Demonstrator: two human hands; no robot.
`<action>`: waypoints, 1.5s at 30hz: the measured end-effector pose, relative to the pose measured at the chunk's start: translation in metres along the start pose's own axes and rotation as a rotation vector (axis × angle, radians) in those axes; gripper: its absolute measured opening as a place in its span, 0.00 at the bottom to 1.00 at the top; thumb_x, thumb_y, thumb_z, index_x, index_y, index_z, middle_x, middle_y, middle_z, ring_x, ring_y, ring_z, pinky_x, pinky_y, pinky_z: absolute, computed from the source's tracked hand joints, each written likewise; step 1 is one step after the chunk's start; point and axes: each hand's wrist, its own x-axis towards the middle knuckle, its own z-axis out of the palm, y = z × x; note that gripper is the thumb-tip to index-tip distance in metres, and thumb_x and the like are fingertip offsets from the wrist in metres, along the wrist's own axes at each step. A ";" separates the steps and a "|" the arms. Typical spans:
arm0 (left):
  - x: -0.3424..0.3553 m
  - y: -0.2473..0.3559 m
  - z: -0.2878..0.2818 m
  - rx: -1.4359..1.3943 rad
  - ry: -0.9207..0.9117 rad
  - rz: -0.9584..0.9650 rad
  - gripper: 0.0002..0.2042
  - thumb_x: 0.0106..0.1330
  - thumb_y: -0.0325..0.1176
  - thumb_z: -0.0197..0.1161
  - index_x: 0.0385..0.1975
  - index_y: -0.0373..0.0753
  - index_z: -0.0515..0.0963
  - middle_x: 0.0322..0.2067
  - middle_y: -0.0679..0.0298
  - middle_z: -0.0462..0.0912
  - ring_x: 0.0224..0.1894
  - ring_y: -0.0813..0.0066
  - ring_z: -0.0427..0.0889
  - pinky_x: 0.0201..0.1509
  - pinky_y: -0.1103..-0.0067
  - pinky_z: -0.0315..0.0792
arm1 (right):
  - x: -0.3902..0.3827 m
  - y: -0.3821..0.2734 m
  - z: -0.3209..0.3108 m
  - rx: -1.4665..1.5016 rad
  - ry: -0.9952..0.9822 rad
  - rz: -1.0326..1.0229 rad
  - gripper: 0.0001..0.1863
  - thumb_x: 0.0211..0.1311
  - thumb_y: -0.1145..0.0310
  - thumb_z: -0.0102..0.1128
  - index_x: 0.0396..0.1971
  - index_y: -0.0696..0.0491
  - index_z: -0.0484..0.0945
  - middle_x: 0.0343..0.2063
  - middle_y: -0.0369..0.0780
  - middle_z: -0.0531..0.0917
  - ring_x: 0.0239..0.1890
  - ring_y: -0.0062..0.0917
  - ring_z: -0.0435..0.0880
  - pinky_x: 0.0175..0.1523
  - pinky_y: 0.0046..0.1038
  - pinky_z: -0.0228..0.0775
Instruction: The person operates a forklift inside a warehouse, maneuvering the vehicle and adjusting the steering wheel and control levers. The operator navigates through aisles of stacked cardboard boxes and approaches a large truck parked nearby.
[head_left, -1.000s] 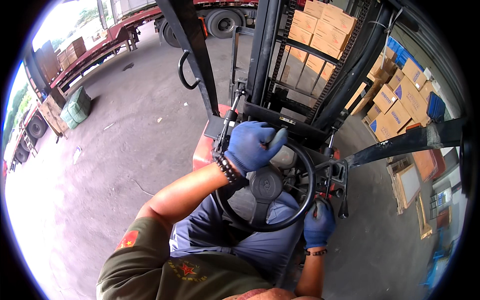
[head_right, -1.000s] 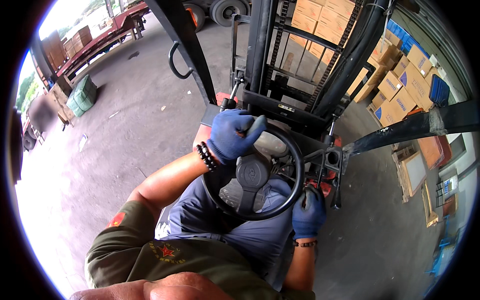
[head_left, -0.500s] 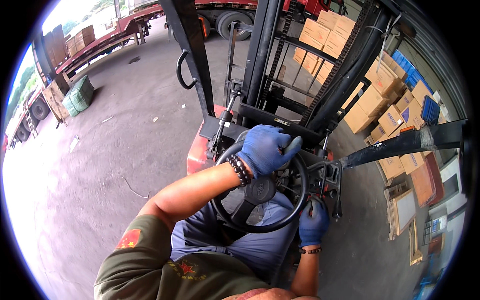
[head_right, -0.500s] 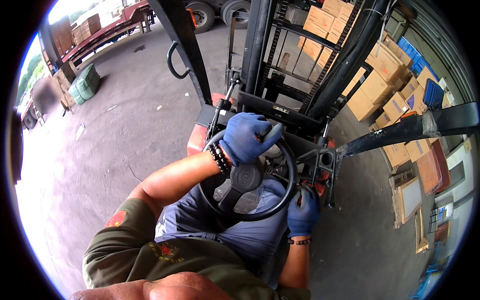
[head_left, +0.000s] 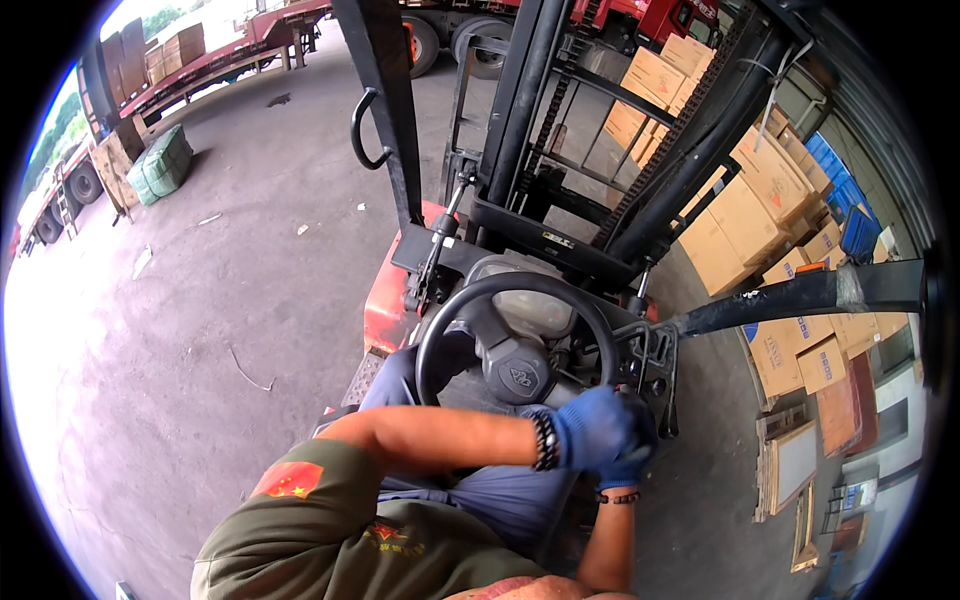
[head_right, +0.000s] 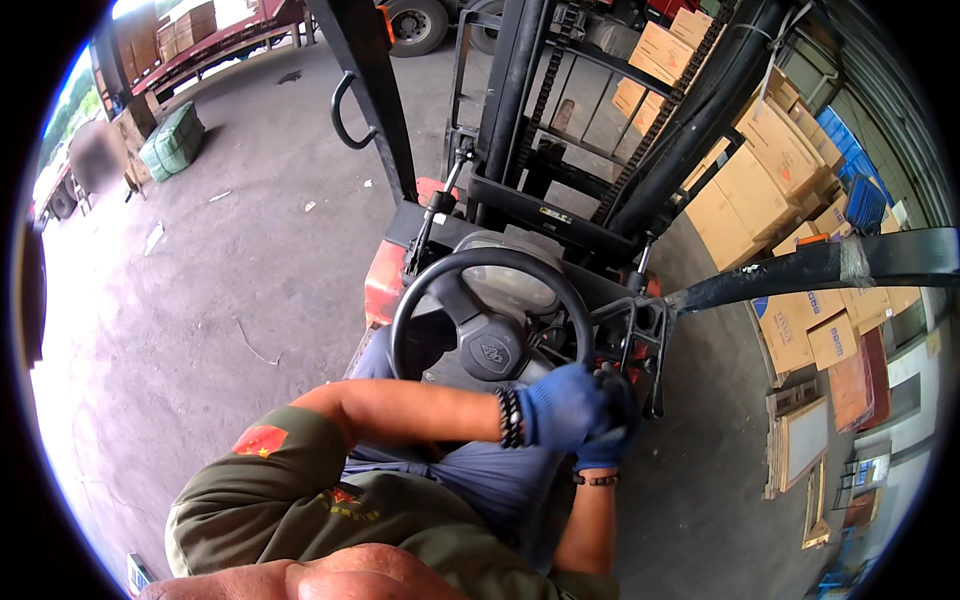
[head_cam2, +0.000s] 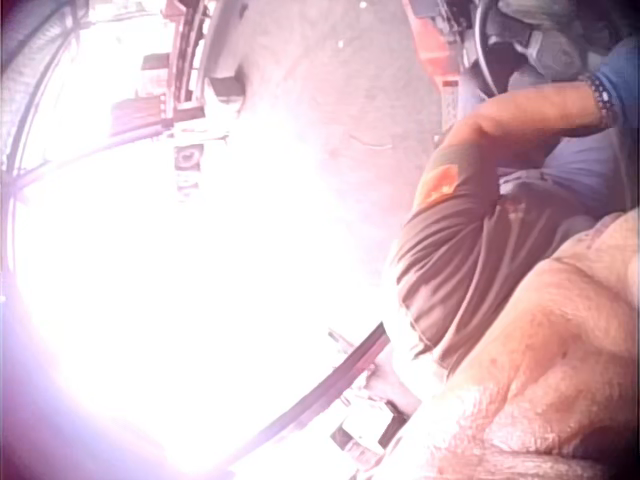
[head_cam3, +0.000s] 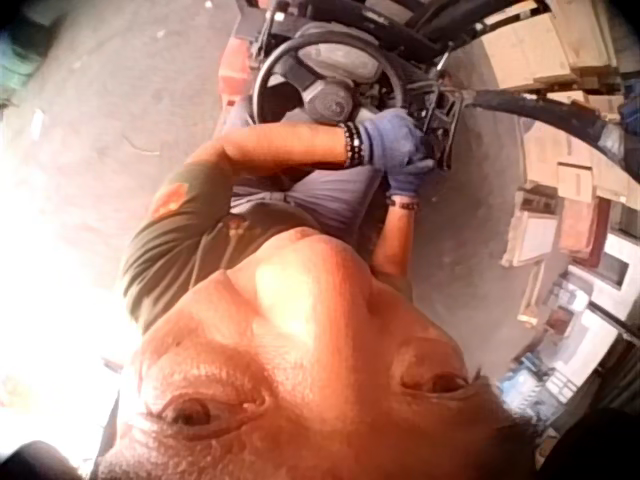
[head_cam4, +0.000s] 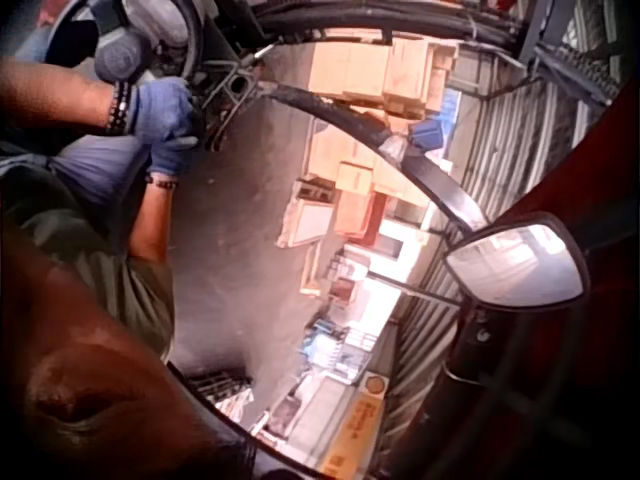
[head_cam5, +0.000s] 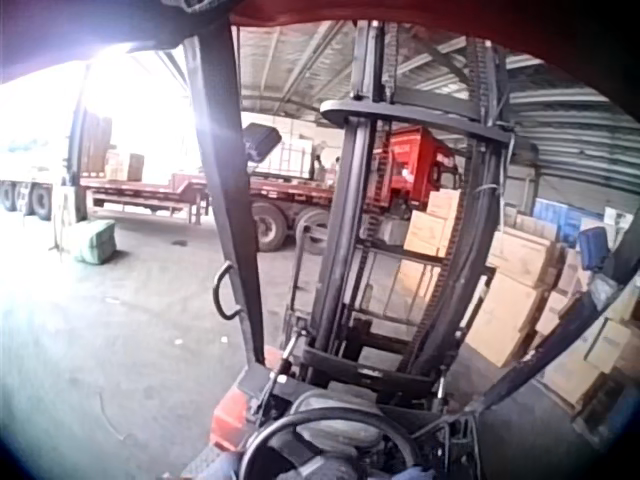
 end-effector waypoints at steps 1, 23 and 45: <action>-0.021 0.000 -0.005 -0.078 -0.061 0.084 0.08 0.58 0.39 0.72 0.21 0.47 0.82 0.26 0.64 0.84 0.33 0.60 0.88 0.36 0.64 0.80 | 0.008 -0.003 0.003 -0.062 -0.008 -0.150 0.09 0.75 0.72 0.68 0.48 0.56 0.90 0.52 0.47 0.94 0.54 0.44 0.94 0.59 0.41 0.88; -0.069 -0.049 -0.045 -0.206 -0.126 0.014 0.11 0.63 0.43 0.71 0.21 0.48 0.83 0.26 0.64 0.82 0.32 0.56 0.85 0.38 0.59 0.77 | 0.061 -0.069 0.038 -0.267 0.078 -0.207 0.07 0.73 0.75 0.68 0.45 0.57 0.91 0.50 0.46 0.95 0.51 0.42 0.95 0.58 0.39 0.87; 0.076 -0.197 -0.091 0.016 0.303 -0.288 0.23 0.76 0.46 0.73 0.16 0.44 0.81 0.18 0.56 0.81 0.22 0.50 0.83 0.26 0.60 0.73 | 0.087 -0.060 0.065 -0.214 0.129 -0.222 0.06 0.71 0.73 0.71 0.42 0.56 0.92 0.47 0.46 0.94 0.50 0.43 0.94 0.58 0.41 0.86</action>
